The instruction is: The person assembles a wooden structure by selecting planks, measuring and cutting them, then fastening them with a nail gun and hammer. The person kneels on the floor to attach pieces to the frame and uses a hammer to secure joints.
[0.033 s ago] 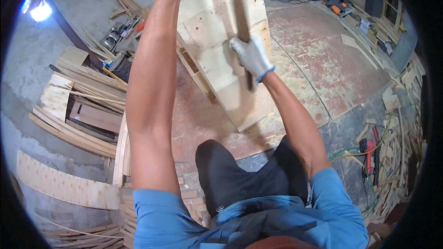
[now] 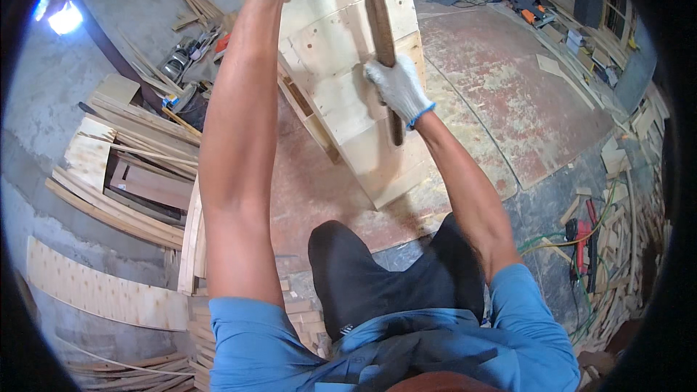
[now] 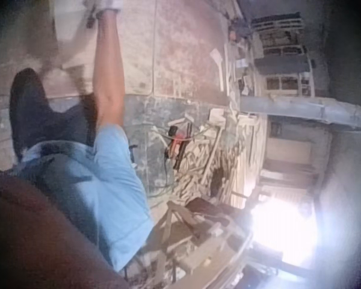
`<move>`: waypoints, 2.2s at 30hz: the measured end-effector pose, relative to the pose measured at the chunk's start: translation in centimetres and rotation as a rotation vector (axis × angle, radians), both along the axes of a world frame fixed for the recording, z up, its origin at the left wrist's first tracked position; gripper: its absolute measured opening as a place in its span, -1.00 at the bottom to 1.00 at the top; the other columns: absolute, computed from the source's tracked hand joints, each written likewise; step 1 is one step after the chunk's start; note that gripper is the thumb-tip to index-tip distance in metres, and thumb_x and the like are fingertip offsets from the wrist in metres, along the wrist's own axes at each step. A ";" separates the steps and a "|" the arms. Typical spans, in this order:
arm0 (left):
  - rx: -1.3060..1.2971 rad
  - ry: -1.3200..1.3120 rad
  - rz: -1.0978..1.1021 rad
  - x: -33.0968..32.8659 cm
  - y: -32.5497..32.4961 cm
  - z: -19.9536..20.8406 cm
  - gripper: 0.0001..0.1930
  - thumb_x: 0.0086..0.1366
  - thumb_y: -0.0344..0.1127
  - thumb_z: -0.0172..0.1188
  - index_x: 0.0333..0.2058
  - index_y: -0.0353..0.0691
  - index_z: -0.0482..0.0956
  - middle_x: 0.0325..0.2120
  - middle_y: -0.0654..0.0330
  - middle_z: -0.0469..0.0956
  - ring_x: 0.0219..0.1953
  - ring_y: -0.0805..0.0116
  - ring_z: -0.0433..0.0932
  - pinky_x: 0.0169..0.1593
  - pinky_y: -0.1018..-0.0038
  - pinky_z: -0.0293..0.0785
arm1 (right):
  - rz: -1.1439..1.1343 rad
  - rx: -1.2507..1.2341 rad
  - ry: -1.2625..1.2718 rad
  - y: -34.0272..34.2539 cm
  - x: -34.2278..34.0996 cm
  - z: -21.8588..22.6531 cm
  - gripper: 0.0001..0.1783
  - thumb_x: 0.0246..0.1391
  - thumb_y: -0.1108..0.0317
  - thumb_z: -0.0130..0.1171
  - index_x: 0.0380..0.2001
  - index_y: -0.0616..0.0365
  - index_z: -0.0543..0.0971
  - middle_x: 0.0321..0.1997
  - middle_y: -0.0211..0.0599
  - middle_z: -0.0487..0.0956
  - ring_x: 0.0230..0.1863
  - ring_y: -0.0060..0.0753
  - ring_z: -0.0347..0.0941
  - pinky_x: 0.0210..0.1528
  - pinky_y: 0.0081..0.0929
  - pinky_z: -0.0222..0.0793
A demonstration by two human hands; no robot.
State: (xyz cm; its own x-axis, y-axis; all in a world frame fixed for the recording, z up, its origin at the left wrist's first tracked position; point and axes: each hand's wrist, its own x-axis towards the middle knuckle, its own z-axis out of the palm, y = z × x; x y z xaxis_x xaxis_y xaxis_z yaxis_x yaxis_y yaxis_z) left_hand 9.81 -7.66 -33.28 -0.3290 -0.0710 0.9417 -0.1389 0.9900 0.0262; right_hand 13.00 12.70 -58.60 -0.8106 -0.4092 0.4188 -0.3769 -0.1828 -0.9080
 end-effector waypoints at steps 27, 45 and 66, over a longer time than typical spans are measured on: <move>0.393 0.020 -0.286 3.0 2.6 -0.9 -0.36 0.41 0.13 -0.18 -0.13 -0.46 0.57 -0.25 -0.27 0.60 -0.14 -0.17 0.57 -0.07 0.05 0.40 | 0.100 -0.411 -0.406 3.8 -1.3 3.1 -0.77 0.06 0.32 0.15 -0.62 0.13 0.44 -0.75 -0.49 0.28 -0.82 -0.58 0.17 -0.75 -0.50 0.14; 0.329 0.037 -0.159 4.9 7.8 -2.2 -0.32 0.34 0.14 -0.14 -0.16 -0.51 0.58 -0.19 -0.36 0.57 -0.04 -0.29 0.53 0.01 0.06 0.42 | -0.019 -0.176 -0.362 9.5 3.7 -10.7 -0.78 0.00 0.24 0.24 -0.57 0.12 0.51 -0.69 -0.54 0.39 -0.70 -0.69 0.26 -0.64 -0.59 0.18; 0.255 0.031 -0.098 4.0 7.2 -1.1 -0.32 0.34 0.13 -0.12 -0.10 -0.52 0.57 -0.11 -0.32 0.56 0.00 -0.21 0.54 0.04 0.11 0.42 | -0.081 -0.047 -0.372 2.6 5.5 -14.1 -0.71 0.08 0.20 0.21 -0.51 0.24 0.59 -0.65 -0.51 0.45 -0.60 -0.62 0.35 -0.54 -0.53 0.25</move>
State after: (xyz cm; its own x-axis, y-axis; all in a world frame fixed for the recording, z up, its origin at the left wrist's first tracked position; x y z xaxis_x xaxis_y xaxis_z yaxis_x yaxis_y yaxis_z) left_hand 13.84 -0.51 -34.41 -0.3177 -0.2760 0.9071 -0.0379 0.9596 0.2787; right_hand 18.51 15.33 -72.71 -0.9398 -0.3246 0.1065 -0.0379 -0.2107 -0.9768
